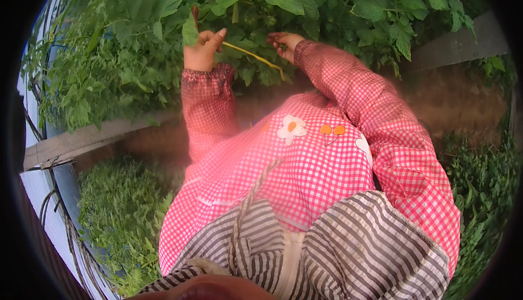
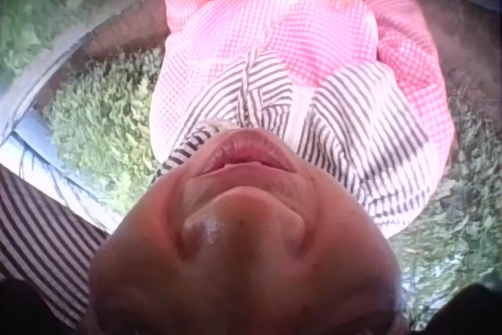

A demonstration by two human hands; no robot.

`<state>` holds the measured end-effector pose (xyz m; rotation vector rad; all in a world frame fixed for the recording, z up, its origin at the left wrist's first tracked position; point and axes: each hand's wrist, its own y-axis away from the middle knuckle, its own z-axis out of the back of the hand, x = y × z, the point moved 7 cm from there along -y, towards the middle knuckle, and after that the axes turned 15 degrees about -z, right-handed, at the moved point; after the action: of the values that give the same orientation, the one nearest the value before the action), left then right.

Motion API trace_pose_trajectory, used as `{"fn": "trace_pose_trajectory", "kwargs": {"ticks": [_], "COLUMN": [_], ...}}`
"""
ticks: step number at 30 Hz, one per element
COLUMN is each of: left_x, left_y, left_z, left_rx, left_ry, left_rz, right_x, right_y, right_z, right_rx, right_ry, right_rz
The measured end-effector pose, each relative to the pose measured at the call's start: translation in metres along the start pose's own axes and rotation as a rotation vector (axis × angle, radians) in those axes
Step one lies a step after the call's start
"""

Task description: The person ties tomato plants to vertical support strings using blue plastic ties. They reach into the foliage, loop the tie around the stem and string, and secure it. The person also removes small yellow flowers from the plants.

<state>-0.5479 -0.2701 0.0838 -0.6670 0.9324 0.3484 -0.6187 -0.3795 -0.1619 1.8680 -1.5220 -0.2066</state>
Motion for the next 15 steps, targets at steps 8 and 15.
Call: {"fn": "trace_pose_trajectory", "kwargs": {"ticks": [8,15], "left_x": [-0.001,0.010], "left_y": [0.010,0.000], "left_z": [0.007,0.033], "left_rx": [0.327,0.370], "left_ry": [-0.061,0.057], "left_rz": [-0.053,-0.036], "right_x": [-0.009,-0.006], "right_y": [-0.059,-0.064], "right_z": [-0.004,-0.054], "right_rx": [-0.102,0.099], "right_ry": [-0.221,-0.290], "right_rz": [0.110,0.195]}}
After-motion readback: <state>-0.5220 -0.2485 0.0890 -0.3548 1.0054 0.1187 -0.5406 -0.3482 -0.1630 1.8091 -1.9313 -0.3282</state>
